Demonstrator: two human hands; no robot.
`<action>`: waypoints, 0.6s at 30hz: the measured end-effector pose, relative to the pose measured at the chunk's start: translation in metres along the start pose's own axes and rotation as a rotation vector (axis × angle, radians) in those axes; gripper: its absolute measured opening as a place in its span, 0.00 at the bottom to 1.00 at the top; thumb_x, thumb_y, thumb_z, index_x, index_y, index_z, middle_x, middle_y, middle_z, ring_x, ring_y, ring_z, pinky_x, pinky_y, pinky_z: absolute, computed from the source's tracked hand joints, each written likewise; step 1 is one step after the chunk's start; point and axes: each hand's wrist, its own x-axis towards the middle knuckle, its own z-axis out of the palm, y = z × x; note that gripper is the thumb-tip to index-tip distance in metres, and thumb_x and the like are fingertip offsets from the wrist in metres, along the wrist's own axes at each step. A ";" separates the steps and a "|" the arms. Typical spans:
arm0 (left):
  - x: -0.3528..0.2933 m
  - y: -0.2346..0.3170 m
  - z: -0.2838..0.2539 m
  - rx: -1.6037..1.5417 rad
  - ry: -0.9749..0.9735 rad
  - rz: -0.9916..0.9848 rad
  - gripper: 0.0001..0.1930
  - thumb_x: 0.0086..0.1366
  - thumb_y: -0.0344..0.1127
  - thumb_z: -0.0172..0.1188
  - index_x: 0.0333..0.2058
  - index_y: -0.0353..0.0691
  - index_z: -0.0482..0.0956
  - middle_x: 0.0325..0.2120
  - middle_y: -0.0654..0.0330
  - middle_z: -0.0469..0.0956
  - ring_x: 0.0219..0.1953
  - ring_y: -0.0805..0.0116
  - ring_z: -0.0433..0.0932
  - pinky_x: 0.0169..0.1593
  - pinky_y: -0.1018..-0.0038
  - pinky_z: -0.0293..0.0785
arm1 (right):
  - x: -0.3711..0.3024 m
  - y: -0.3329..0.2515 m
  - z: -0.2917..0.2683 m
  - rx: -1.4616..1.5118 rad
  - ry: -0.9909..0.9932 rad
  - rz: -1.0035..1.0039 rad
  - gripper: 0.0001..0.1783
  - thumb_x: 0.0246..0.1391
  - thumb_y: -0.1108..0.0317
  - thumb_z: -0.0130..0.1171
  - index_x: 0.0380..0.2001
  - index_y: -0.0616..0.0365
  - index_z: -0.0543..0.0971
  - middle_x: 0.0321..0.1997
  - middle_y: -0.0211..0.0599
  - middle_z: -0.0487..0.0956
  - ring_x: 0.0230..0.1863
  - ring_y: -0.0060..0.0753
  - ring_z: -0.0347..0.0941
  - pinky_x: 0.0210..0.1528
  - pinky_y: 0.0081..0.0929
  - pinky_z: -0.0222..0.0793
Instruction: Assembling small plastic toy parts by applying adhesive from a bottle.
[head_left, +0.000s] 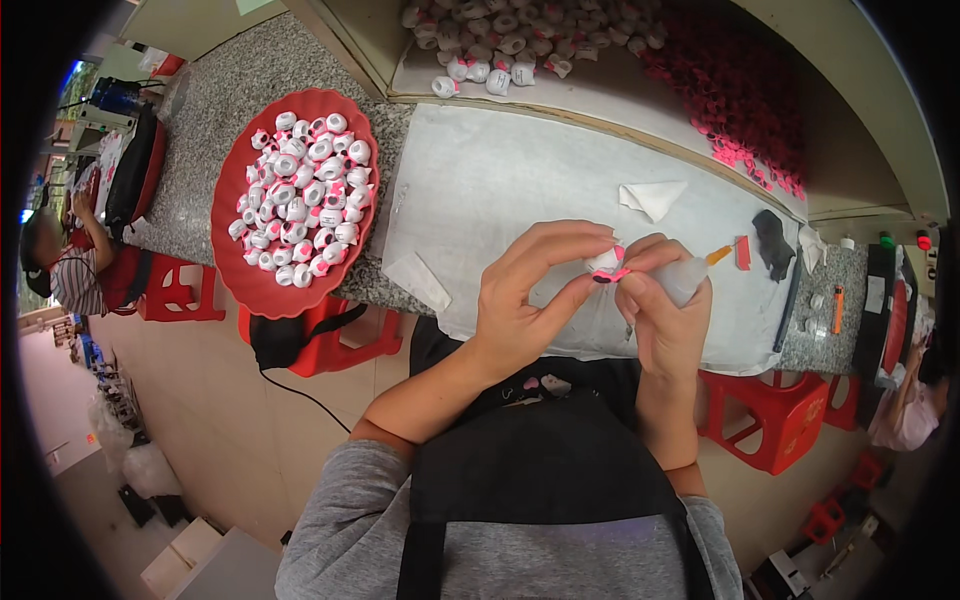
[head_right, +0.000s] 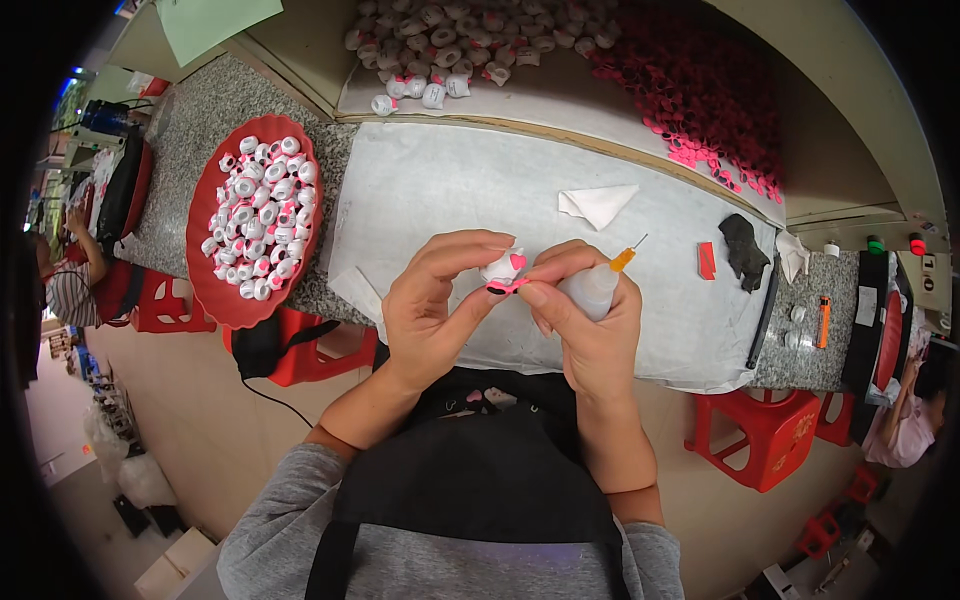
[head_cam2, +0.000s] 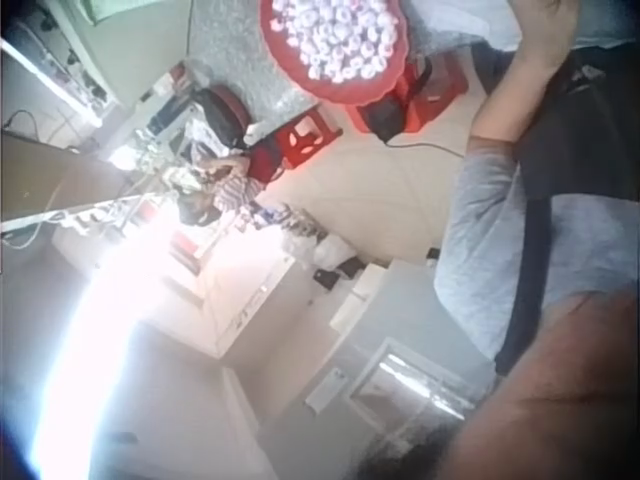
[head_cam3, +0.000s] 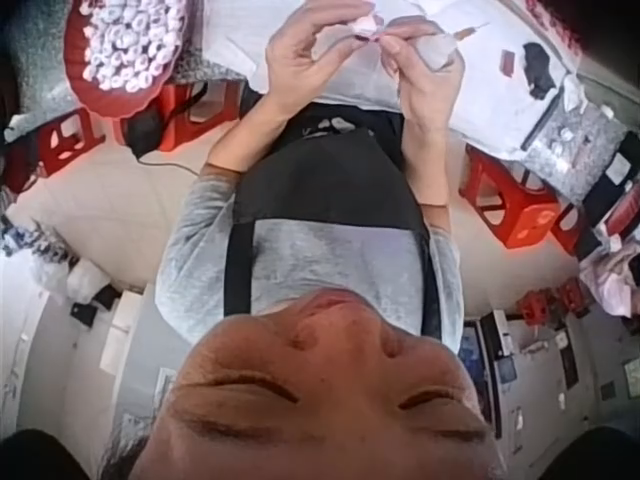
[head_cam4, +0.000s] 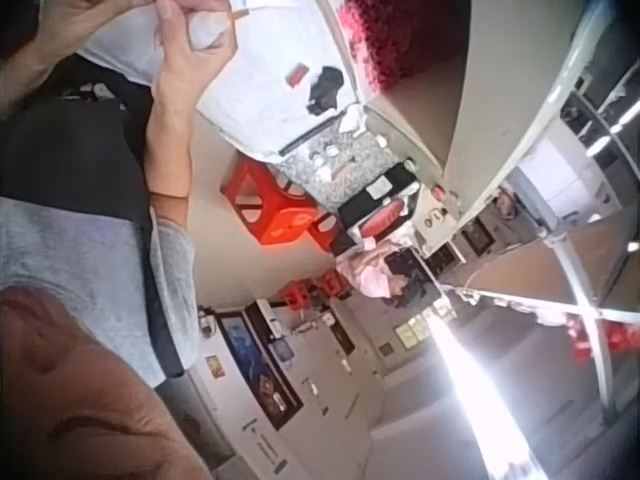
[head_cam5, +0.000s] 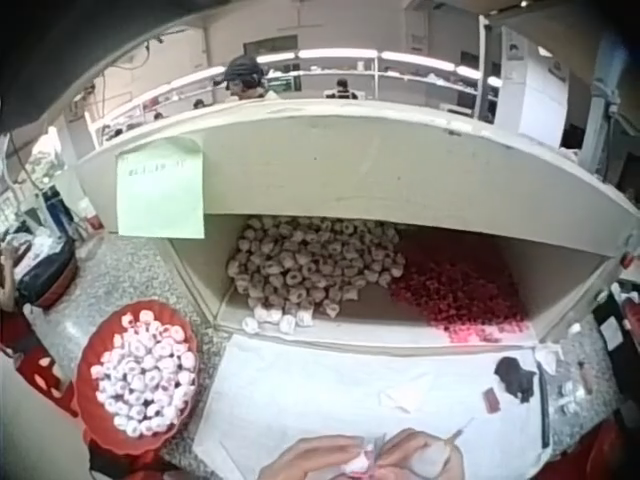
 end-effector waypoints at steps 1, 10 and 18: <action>0.000 0.000 0.001 0.016 -0.005 0.008 0.15 0.45 0.17 0.51 0.35 0.32 0.68 0.37 0.51 0.67 0.42 0.63 0.66 0.45 0.73 0.63 | -0.001 0.000 0.001 0.046 0.029 0.007 0.05 0.36 0.80 0.54 0.21 0.64 0.69 0.23 0.35 0.66 0.15 0.18 0.58 0.15 0.12 0.52; -0.003 0.000 0.002 -0.116 0.008 -0.041 0.15 0.46 0.17 0.52 0.36 0.32 0.66 0.38 0.49 0.66 0.41 0.65 0.67 0.42 0.75 0.65 | -0.003 0.006 0.003 0.165 0.068 0.011 0.05 0.37 0.81 0.53 0.21 0.63 0.69 0.24 0.34 0.67 0.17 0.17 0.59 0.16 0.13 0.53; -0.002 0.006 -0.002 -0.396 0.007 -0.175 0.13 0.48 0.20 0.52 0.35 0.32 0.67 0.38 0.46 0.66 0.40 0.64 0.68 0.43 0.74 0.65 | -0.003 0.009 0.008 -0.085 0.115 -0.204 0.11 0.32 0.83 0.57 0.23 0.62 0.69 0.23 0.32 0.67 0.18 0.16 0.59 0.20 0.11 0.55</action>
